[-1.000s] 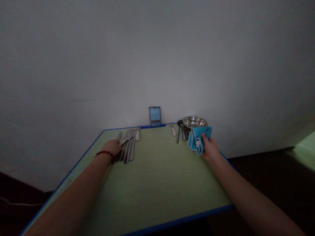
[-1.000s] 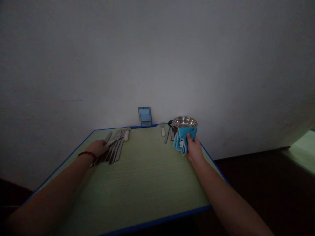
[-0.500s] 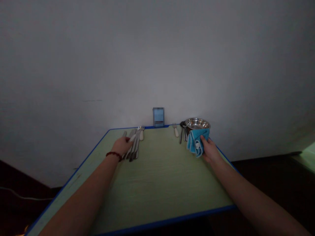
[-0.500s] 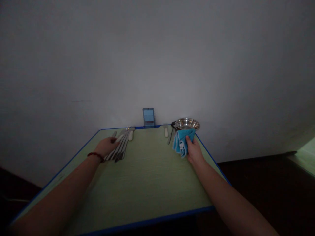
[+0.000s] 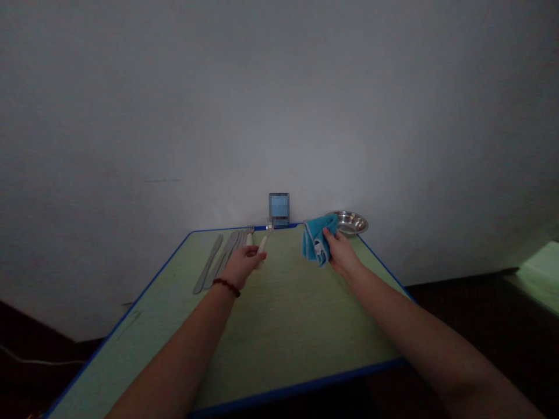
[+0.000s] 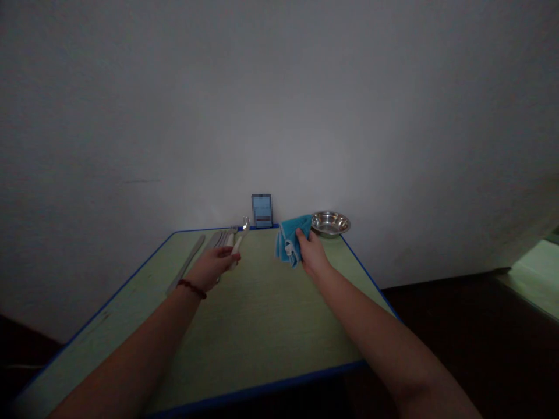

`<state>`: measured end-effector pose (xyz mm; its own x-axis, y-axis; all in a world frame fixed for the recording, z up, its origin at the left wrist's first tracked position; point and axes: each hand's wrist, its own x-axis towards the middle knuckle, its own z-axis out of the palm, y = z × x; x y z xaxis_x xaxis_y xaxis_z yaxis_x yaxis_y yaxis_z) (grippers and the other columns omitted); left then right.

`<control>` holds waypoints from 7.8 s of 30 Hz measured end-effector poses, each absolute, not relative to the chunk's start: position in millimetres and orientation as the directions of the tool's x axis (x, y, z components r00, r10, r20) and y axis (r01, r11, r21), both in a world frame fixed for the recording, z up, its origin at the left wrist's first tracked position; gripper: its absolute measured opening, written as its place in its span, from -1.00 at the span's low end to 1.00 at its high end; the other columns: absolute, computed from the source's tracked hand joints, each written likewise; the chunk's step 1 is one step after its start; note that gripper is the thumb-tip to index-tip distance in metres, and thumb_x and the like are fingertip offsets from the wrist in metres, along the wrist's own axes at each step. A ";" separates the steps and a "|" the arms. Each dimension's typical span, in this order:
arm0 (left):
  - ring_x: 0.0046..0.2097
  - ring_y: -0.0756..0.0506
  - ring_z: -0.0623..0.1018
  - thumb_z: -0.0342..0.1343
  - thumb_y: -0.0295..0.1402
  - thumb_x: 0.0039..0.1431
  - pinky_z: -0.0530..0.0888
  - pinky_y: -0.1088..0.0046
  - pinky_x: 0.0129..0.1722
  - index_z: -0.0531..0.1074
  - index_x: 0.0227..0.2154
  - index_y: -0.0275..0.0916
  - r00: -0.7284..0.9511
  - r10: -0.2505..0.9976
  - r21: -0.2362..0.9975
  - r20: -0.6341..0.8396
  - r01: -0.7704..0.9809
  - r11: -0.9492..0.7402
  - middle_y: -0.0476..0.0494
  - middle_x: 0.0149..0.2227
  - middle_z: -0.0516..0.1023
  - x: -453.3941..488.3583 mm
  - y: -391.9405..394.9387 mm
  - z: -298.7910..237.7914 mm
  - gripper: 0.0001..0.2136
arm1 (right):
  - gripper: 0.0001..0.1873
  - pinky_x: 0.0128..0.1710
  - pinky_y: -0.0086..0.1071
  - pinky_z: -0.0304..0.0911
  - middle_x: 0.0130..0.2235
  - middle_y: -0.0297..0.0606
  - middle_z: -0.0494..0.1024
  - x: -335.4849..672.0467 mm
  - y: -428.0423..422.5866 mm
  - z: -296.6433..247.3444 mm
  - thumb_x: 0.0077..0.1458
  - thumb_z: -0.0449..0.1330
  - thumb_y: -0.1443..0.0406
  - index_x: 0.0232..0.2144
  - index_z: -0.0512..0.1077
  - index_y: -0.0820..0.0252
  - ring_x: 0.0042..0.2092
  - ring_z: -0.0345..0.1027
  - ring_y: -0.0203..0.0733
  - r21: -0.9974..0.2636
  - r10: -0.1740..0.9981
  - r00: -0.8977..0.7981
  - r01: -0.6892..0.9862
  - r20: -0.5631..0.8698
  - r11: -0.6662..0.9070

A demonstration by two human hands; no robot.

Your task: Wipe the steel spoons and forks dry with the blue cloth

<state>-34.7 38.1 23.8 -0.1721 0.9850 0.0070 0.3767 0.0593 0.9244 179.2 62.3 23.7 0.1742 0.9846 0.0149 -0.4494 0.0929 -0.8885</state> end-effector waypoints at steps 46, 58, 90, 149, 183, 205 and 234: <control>-0.45 -0.02 0.46 0.19 -0.31 -0.26 0.37 0.46 -0.43 0.35 -0.46 -0.28 0.109 0.989 0.989 -0.103 0.118 0.090 -0.06 -0.48 0.49 11.5 6.8 -6.5 -0.76 | -0.72 -0.43 -0.44 0.26 -0.51 -0.40 0.50 138.2 37.2 -3.5 -0.30 0.25 0.18 -0.48 0.40 0.21 -0.50 0.33 -0.36 -0.800 0.980 -0.140 -0.566 -0.144 -0.199; -0.41 -0.08 0.48 0.14 -0.30 -0.22 0.40 0.40 -0.38 0.32 -0.52 -0.24 0.141 0.989 0.964 -0.045 0.266 0.006 -0.09 -0.47 0.49 12.1 6.1 -11.9 -0.82 | -0.73 -0.51 -0.48 0.24 -0.55 -0.42 0.47 135.6 34.6 -8.0 -0.33 0.28 0.23 -0.48 0.39 0.21 -0.55 0.29 -0.39 -0.845 0.980 -0.177 -0.508 -0.087 -0.167; -0.41 -0.05 0.47 0.13 -0.26 -0.20 0.40 0.42 -0.41 0.29 -0.51 -0.26 0.219 0.972 0.937 -0.090 0.349 0.008 -0.07 -0.48 0.47 19.9 -1.3 -6.2 -0.79 | -0.70 -0.36 -0.34 0.23 -0.39 -0.26 0.49 167.4 51.3 -5.2 -0.12 0.12 0.14 -0.33 0.40 0.18 -0.36 0.33 -0.22 -0.894 0.965 -0.017 0.372 0.262 0.250; -0.34 -0.09 0.48 0.16 -0.32 -0.23 0.39 0.39 -0.30 0.29 -0.49 -0.25 0.187 0.982 0.944 -0.006 0.324 -0.056 -0.09 -0.43 0.47 19.9 0.0 -2.3 -0.79 | -0.74 -0.44 -0.46 0.24 -0.53 -0.42 0.46 144.2 36.3 -4.7 -0.30 0.26 0.23 -0.47 0.38 0.22 -0.52 0.29 -0.39 -0.908 0.974 -0.199 -0.381 -0.104 -0.175; -0.37 -0.07 0.47 0.15 -0.26 -0.24 0.39 0.41 -0.34 0.27 -0.51 -0.20 0.230 0.973 0.932 -0.004 0.352 -0.079 -0.07 -0.45 0.47 19.9 0.4 -6.2 -0.78 | -0.77 -0.42 -0.37 0.26 -0.46 -0.32 0.48 153.5 41.0 -5.5 -0.22 0.19 0.18 -0.46 0.39 0.20 -0.46 0.32 -0.30 -0.998 0.996 -0.081 -0.038 0.045 0.042; -0.36 -0.06 0.47 0.08 -0.25 -0.15 0.41 0.39 -0.34 0.30 -0.45 -0.25 0.273 0.961 0.921 -0.041 0.383 -0.070 -0.10 -0.41 0.48 18.1 0.0 -7.3 -0.80 | -0.72 -0.40 -0.32 0.26 -0.43 -0.28 0.48 162.4 53.7 -13.4 -0.19 0.17 0.12 -0.42 0.40 0.18 -0.40 0.34 -0.22 -0.971 0.986 0.010 0.172 0.169 0.164; -0.37 -0.07 0.47 0.07 -0.25 -0.13 0.40 0.36 -0.36 0.31 -0.46 -0.28 0.282 0.959 0.902 -0.036 0.422 -0.090 -0.13 -0.42 0.46 17.8 -1.2 -6.1 -0.79 | -0.71 -0.37 -0.28 0.27 -0.42 -0.27 0.49 172.9 58.5 -8.7 -0.13 0.12 0.11 -0.36 0.38 0.15 -0.38 0.35 -0.20 -0.906 0.945 0.024 0.290 0.327 0.307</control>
